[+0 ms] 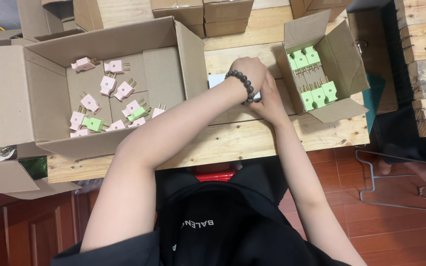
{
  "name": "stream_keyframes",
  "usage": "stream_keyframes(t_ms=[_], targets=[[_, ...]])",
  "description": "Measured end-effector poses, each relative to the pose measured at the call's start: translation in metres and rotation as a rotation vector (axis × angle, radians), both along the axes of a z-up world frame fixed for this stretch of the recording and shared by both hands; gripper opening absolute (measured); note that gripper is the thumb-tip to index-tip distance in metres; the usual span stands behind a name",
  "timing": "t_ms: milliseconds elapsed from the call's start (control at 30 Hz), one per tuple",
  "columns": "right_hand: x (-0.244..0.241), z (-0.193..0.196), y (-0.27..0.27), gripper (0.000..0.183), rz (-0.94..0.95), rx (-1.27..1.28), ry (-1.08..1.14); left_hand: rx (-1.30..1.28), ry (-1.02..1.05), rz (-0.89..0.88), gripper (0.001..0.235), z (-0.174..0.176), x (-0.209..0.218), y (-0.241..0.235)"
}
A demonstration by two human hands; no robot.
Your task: The person assembles power adapters by joining different colored components together and places the finished units into small cardboard boxes.
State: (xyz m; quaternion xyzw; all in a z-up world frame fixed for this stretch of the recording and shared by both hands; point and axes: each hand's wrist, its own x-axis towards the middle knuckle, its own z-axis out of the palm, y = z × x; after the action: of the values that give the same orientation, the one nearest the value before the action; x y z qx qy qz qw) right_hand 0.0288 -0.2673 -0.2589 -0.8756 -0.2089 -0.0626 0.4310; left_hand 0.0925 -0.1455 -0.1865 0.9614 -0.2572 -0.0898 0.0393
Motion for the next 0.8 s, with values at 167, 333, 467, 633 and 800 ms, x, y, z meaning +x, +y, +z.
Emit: stream_keyframes(t_ms=[167, 333, 467, 633, 800], targets=[[0.005, -0.008, -0.001, 0.09, -0.013, 0.019, 0.023, 0.013, -0.003, 0.017, 0.018, 0.028, -0.023, 0.005], [0.01, -0.02, -0.003, 0.098, -0.003, 0.025, -0.007, 0.023, -0.014, 0.025, 0.015, 0.034, -0.028, 0.003], [0.006, -0.016, -0.006, 0.103, 0.003, -0.033, -0.027, -0.002, -0.007, 0.014, 0.025, 0.039, -0.021, 0.003], [-0.006, 0.036, 0.007, 0.081, 0.093, -0.048, 0.012, 0.088, 0.338, -0.048, 0.026, 0.064, -0.002, 0.025], [-0.005, 0.035, 0.005, 0.075, 0.084, -0.026, -0.026, 0.039, 0.3, -0.042, 0.04, 0.047, 0.01, 0.06]])
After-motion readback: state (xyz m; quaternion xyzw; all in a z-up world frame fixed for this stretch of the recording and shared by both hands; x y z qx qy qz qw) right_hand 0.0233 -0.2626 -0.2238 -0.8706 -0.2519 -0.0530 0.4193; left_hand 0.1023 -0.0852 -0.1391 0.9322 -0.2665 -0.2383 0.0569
